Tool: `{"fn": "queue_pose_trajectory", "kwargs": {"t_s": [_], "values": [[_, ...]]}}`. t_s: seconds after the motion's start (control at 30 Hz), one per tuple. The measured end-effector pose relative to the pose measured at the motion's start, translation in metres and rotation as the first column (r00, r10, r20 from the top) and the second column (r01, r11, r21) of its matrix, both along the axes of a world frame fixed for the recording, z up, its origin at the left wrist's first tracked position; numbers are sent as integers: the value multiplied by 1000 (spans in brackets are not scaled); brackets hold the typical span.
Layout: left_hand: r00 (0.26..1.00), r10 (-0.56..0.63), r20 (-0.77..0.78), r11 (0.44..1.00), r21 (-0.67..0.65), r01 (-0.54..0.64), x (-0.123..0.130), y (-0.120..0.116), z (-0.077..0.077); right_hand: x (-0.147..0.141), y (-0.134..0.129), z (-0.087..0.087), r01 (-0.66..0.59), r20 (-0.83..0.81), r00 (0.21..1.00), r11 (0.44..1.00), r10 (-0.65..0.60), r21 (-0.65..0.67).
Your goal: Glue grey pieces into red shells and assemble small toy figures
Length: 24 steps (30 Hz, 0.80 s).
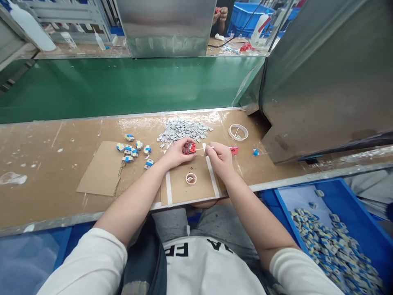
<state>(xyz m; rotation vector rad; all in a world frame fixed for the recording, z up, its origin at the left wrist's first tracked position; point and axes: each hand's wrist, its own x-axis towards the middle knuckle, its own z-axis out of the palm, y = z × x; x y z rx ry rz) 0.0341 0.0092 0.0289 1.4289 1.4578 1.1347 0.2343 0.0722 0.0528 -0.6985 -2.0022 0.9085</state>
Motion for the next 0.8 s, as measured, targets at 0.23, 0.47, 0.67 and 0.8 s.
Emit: {"fn": "queue_pose_trajectory", "kwargs": {"t_s": [0.23,0.47,0.67,0.8], "values": [[998,6,-55,1000,-19,-7,0,0,1,-13,14,-16,10,104,994,1000,-11,9],[994,10,-109,1000,-6,-11,1,0,2,-12,8,-7,52,249,965,989,-86,140],[991,8,-134,1000,22,-5,3,0,2,-9,4,6,10,399,914,987,-75,162],[990,6,-139,1000,12,-4,2,0,2,-11,5,9,-25,430,903,996,-16,90]]}}
